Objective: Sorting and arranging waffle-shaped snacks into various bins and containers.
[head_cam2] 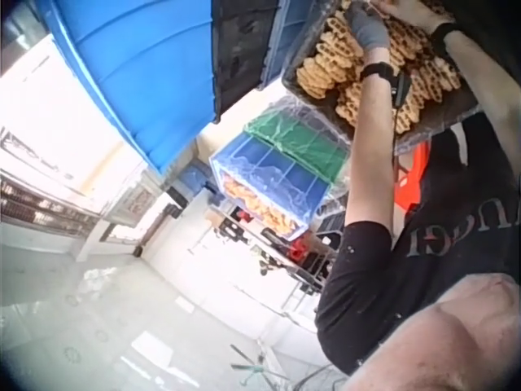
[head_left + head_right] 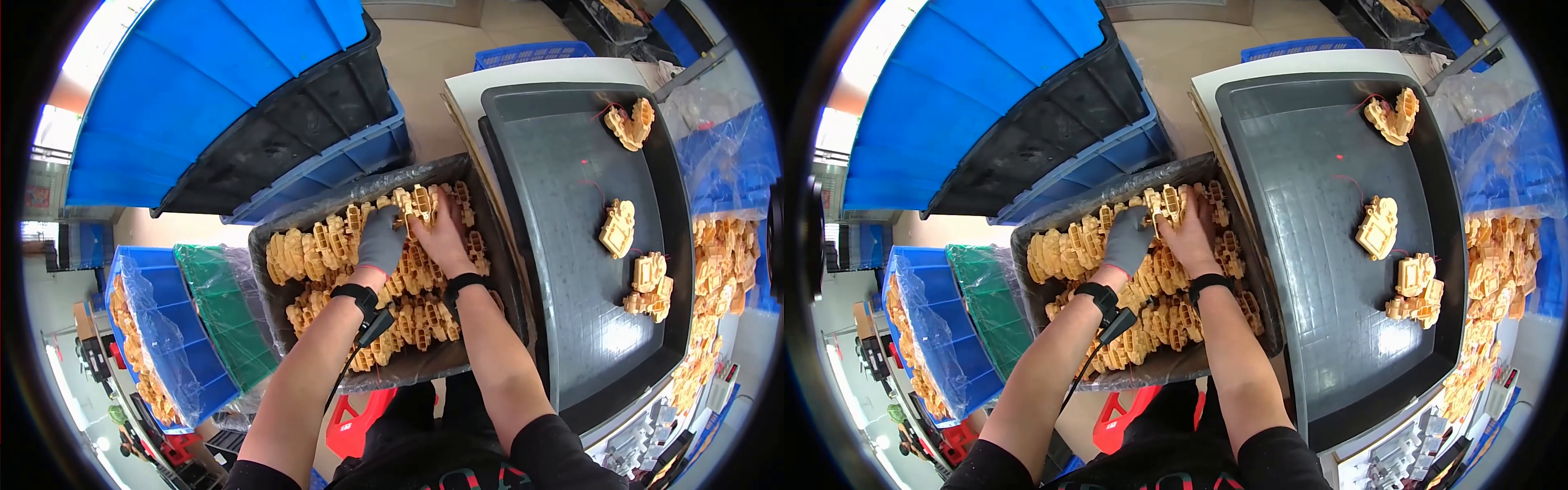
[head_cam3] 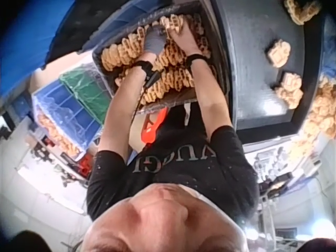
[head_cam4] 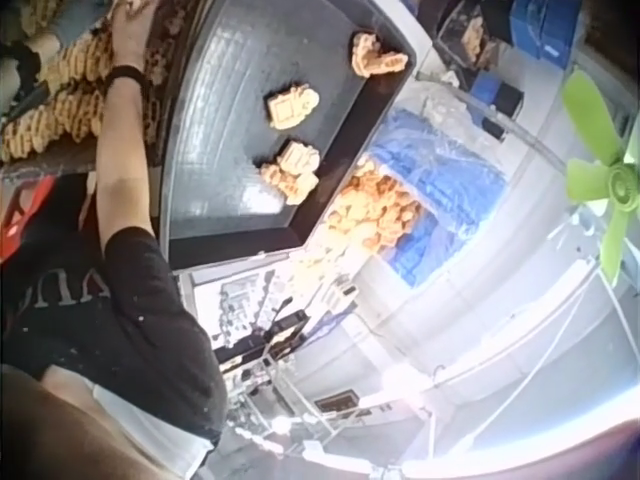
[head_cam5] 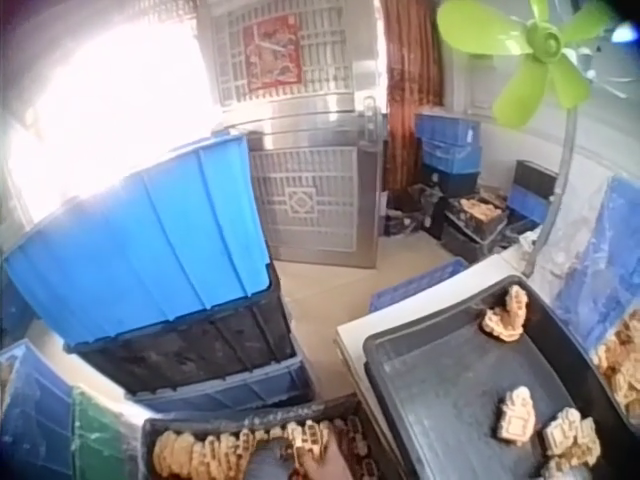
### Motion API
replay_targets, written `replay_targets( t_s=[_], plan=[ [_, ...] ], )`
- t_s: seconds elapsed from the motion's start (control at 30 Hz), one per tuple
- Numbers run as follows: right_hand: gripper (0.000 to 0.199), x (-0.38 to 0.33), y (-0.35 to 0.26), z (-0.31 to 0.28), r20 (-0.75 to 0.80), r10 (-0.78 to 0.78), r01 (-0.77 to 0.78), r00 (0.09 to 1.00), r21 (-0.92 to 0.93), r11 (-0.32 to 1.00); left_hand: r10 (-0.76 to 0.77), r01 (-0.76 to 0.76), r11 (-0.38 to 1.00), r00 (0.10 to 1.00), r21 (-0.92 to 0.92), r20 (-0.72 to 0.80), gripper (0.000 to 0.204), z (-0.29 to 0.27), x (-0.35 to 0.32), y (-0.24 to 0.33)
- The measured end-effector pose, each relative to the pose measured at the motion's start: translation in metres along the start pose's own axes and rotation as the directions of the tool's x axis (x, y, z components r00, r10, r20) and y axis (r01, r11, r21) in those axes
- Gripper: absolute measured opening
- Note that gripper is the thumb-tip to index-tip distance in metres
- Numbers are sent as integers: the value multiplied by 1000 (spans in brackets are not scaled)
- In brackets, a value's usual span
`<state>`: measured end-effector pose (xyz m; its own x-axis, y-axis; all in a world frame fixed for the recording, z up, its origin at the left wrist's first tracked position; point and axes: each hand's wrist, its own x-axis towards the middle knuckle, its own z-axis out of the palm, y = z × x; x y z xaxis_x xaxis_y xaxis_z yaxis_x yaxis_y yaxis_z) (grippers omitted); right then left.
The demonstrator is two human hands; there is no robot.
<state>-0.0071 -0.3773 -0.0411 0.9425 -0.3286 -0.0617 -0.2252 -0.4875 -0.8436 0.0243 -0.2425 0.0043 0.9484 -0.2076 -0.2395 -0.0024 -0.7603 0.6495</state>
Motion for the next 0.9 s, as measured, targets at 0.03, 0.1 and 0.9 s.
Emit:
replay_targets(
  t_s=[0.03, 0.1, 0.9],
  plan=[
    [77, -2, -3, 1, -15, -19, 18, 1000, -84, 996, 99, -91, 981, 995, 170, -35, 50, -5, -4, 8],
    [79, -3, -5, -2, -14, 2, -4, 1000, -129, 992, 194, -202, 964, 979, 174, 58, 66, -9, -4, 13],
    [75, 11, 35, 14, -33, 209, -188, 977, 320, 928, 316, -404, 734, 915, 546, 252, 86, 31, 26, 12]
  ],
)
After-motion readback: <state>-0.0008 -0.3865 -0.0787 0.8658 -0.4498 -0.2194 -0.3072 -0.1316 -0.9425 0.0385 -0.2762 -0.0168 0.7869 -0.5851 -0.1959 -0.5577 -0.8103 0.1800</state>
